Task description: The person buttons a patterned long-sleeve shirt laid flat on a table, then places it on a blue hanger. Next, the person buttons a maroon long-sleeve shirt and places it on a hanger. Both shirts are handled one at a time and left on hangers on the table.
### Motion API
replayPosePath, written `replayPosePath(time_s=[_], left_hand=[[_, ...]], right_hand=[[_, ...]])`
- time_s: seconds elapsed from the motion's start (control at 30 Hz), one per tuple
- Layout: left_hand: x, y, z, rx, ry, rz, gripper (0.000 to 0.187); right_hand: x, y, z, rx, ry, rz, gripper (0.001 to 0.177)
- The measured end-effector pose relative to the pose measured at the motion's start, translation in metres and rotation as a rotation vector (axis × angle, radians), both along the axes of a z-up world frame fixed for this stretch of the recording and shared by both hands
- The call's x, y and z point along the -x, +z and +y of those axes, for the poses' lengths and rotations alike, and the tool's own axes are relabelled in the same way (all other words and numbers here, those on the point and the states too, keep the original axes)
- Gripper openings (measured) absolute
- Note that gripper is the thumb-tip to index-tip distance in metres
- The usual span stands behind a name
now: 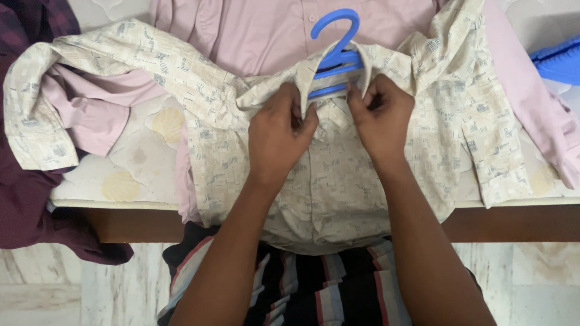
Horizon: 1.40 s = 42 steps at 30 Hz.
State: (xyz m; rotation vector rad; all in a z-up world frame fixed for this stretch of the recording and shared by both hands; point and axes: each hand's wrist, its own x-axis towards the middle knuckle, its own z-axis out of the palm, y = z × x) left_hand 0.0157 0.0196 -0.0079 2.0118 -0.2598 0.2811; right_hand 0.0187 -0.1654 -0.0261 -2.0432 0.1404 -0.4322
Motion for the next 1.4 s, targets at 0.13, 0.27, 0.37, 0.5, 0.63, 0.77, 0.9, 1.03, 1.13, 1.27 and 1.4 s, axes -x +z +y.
replayPosePath(time_s=[0.13, 0.27, 0.37, 0.5, 0.63, 0.77, 0.9, 1.03, 1.13, 1.27, 1.4], left_hand=[[-0.001, -0.001, 0.0, -0.167, 0.035, 0.094, 0.029], [-0.005, -0.007, 0.0, -0.215, 0.025, 0.135, 0.028], [-0.005, -0.013, 0.001, -0.192, 0.006, 0.06, 0.022], [-0.005, -0.02, 0.0, -0.18, 0.022, -0.037, 0.019], [-0.005, -0.019, -0.003, -0.129, 0.012, 0.027, 0.019], [-0.004, -0.014, -0.005, -0.081, -0.007, 0.046, 0.015], [-0.002, -0.009, -0.001, 0.034, -0.037, 0.083, 0.016], [-0.001, -0.007, 0.004, -0.003, -0.058, 0.06, 0.017], [-0.006, 0.0, 0.008, 0.015, -0.086, 0.055, 0.019], [0.005, 0.018, 0.011, 0.133, -0.063, 0.111, 0.028], [0.005, 0.033, 0.019, 0.166, -0.058, 0.161, 0.035]], right_hand=[[0.0, -0.001, 0.003, -0.05, 0.062, 0.09, 0.027], [0.0, 0.0, 0.005, -0.1, 0.12, 0.112, 0.01], [-0.001, -0.003, 0.006, -0.142, 0.09, 0.131, 0.008], [-0.001, -0.007, 0.006, -0.312, 0.091, 0.151, 0.003], [-0.003, -0.01, 0.006, -0.421, 0.139, 0.104, 0.002], [-0.004, -0.012, 0.006, -0.503, 0.205, 0.124, 0.001], [0.0, -0.009, -0.002, -0.399, 0.239, 0.057, 0.008], [0.005, 0.003, -0.012, -0.299, 0.065, -0.156, 0.039], [-0.014, -0.001, -0.018, -0.226, 0.128, 0.027, 0.04], [-0.061, -0.007, -0.039, 0.143, 0.228, 0.08, 0.019], [-0.134, 0.028, -0.06, 0.462, 0.311, 0.017, 0.021]])
